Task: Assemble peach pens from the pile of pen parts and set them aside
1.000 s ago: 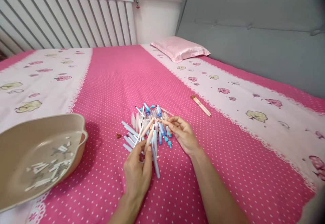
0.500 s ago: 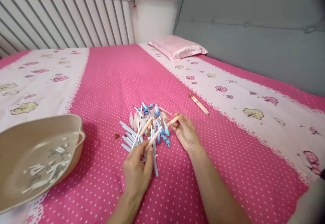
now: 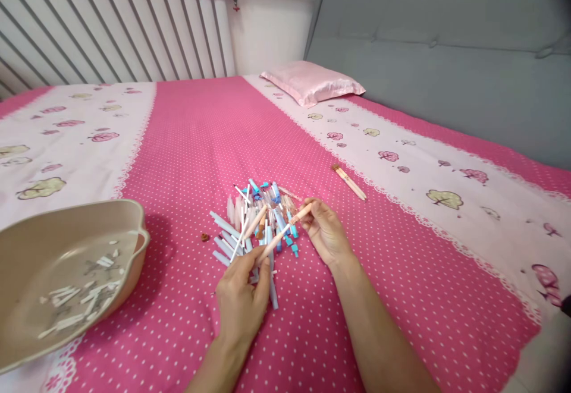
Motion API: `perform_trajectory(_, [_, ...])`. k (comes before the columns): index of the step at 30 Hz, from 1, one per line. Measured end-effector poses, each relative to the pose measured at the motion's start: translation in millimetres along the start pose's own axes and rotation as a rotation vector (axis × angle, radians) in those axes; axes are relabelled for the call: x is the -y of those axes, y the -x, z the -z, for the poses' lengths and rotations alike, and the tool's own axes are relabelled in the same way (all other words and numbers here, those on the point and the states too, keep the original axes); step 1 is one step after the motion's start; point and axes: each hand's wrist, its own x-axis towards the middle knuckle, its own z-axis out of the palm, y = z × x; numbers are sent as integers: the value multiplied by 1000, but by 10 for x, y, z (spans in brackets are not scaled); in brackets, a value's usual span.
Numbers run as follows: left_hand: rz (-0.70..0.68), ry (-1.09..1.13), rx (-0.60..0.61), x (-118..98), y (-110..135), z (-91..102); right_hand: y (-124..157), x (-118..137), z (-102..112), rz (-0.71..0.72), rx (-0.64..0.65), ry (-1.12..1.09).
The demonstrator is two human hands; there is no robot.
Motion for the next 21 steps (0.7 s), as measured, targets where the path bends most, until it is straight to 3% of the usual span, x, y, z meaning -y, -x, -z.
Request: perform_trajectory(21, [1, -7, 20, -28, -9, 13, 23, -55, -36, -24, 83, 178])
